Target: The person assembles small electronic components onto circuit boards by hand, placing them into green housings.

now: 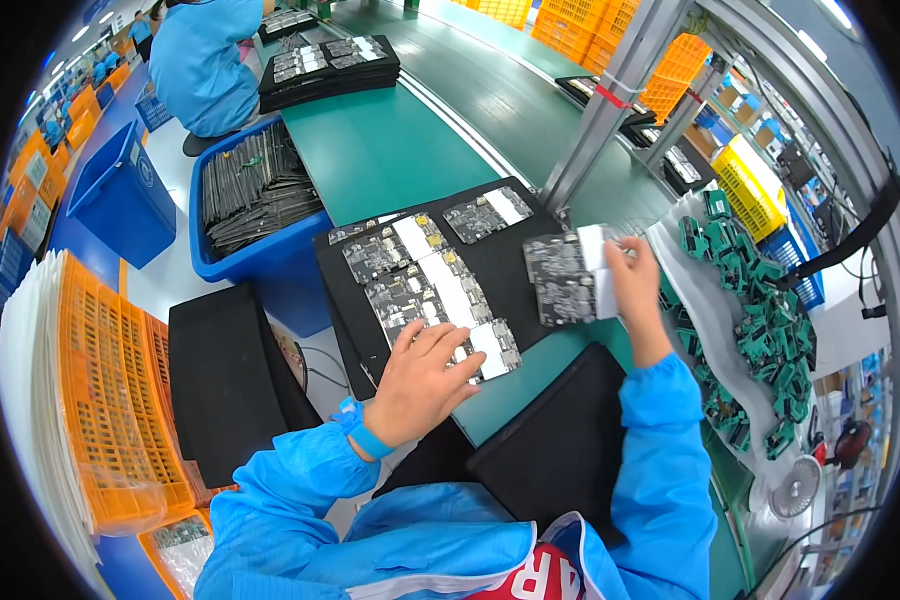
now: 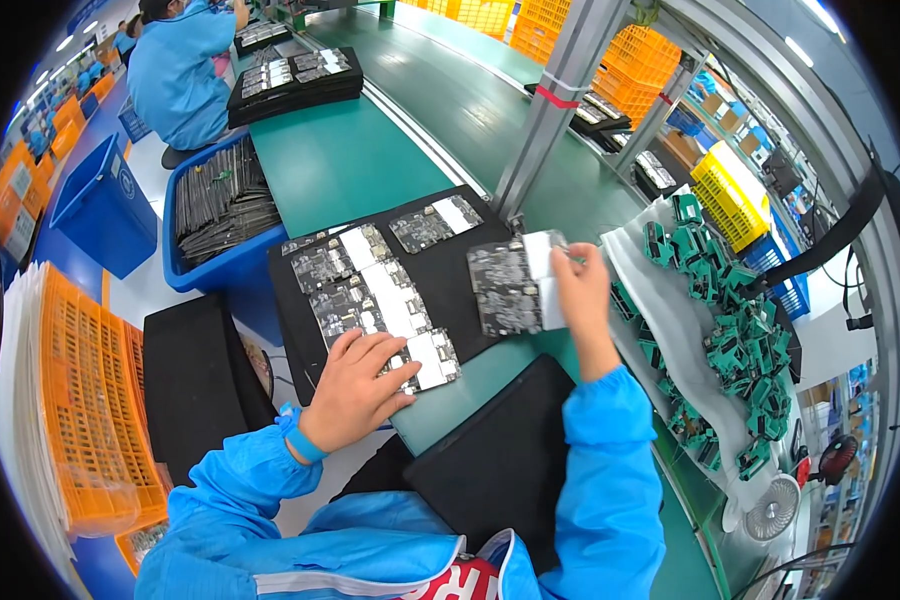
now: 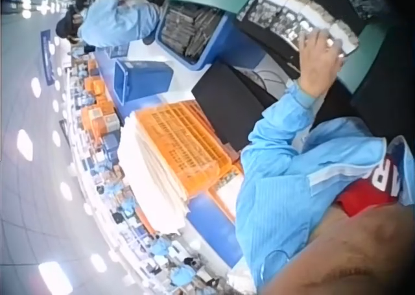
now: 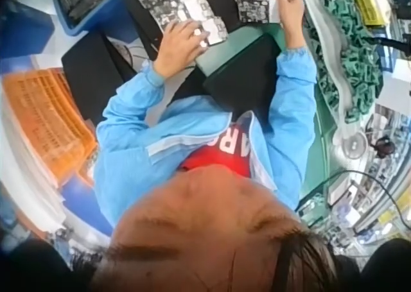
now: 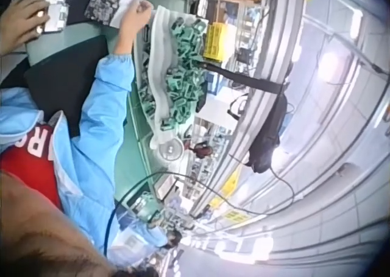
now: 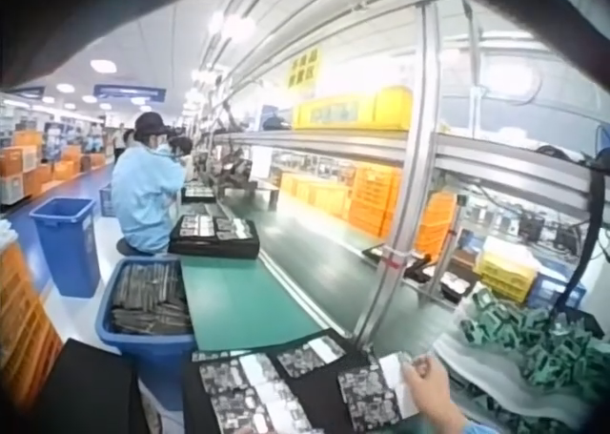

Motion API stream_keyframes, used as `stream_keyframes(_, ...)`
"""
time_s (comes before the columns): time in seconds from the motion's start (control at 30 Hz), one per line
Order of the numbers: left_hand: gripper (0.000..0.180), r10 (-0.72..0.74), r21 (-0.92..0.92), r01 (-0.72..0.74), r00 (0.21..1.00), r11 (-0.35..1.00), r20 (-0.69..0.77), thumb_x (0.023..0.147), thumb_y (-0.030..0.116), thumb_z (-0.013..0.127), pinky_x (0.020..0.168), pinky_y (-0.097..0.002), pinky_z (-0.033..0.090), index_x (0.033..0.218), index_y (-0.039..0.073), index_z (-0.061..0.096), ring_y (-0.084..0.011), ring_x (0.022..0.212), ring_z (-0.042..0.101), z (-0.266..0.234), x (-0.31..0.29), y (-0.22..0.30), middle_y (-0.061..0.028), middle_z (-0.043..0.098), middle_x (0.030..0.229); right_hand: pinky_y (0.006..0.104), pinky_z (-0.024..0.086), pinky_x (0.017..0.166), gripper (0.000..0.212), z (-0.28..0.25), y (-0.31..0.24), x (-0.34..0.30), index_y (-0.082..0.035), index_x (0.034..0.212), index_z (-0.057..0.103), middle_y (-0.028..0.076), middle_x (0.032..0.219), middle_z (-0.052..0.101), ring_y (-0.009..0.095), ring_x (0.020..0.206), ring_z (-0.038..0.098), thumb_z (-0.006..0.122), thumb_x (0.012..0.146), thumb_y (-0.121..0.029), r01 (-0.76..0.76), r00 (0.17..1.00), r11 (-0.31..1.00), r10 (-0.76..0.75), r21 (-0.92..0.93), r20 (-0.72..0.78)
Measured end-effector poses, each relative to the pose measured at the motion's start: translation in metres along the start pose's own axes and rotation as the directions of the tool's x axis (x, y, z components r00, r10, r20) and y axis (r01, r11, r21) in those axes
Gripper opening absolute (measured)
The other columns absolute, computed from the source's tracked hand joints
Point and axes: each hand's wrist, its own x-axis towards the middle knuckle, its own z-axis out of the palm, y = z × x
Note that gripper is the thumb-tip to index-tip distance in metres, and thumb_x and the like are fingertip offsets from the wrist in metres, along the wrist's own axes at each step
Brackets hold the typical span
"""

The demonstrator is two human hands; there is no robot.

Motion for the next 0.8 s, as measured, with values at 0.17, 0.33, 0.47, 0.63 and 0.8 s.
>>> stream_keyframes(0.17, 0.038, 0.019, -0.1, -0.02, 1.0, 0.995, -0.005, 0.078, 0.026, 0.078, 0.098, -0.046, 0.041, 0.113, 0.013, 0.071, -0.0309, 0.115, 0.056, 0.0, -0.004, 0.024, -0.0121, 0.062, 0.122, 0.0218, 0.043, 0.065, 0.025, -0.101, 0.001, -0.053, -0.005, 0.105, 0.058, 0.001, 0.084, 0.065, 0.006, 0.075, 0.058, 0.069, 0.095, -0.024, -0.13, 0.975, 0.976, 0.093, 0.177, 0.203)
stream_keyframes(0.33, 0.039, -0.004, -0.146, -0.007, 0.997, 0.989, -0.075, 0.078, 0.026, 0.079, 0.096, -0.0455, 0.041, 0.114, 0.014, 0.069, -0.0299, 0.111, 0.058, 0.006, 0.0, 0.04, -0.0117, 0.062, 0.121, 0.0201, 0.044, 0.067, 0.017, -0.173, 0.01, -0.136, -0.006, 0.102, 0.057, -0.001, 0.085, 0.065, 0.004, 0.075, 0.058, 0.068, 0.095, -0.016, -0.323, 0.918, 0.912, 0.236, 0.253, 0.32)
stream_keyframes(0.47, 0.04, 0.003, -0.269, -0.042, 0.989, 0.962, -0.145, 0.078, 0.024, 0.08, 0.089, -0.0423, 0.047, 0.113, 0.01, 0.07, -0.0338, 0.106, 0.061, 0.015, 0.016, 0.058, -0.0137, 0.063, 0.12, 0.0186, 0.038, 0.06, 0.018, -0.206, 0.015, -0.203, -0.007, 0.101, 0.056, -0.004, 0.078, 0.063, 0.001, 0.068, 0.054, 0.07, 0.091, -0.009, -0.495, 0.84, 0.816, 0.361, 0.299, 0.404)
stream_keyframes(0.63, 0.042, 0.134, -0.362, -0.152, 0.988, 0.92, -0.076, 0.073, 0.02, 0.083, 0.088, -0.0439, 0.051, 0.111, 0.007, 0.07, -0.036, 0.104, 0.061, 0.036, 0.032, 0.107, -0.0159, 0.063, 0.12, 0.0236, 0.035, 0.056, 0.02, -0.199, 0.013, -0.244, -0.006, 0.101, 0.058, -0.004, 0.07, 0.056, 0.002, 0.064, 0.046, 0.072, 0.091, -0.015, -0.35, 0.856, 0.937, 0.329, -0.022, 0.398)
stream_keyframes(0.8, 0.043, 0.25, -0.177, -0.233, 0.965, 0.956, 0.078, 0.072, 0.02, 0.082, 0.082, -0.0442, 0.047, 0.11, 0.007, 0.068, -0.0342, 0.104, 0.059, 0.056, 0.041, 0.14, -0.0133, 0.062, 0.117, 0.0414, 0.052, 0.076, 0.03, -0.191, 0.003, -0.264, -0.009, 0.103, 0.065, 0.008, 0.099, 0.062, 0.03, 0.094, 0.062, 0.077, 0.082, -0.026, 0.266, 0.958, 0.762, -0.141, -0.59, 0.251)
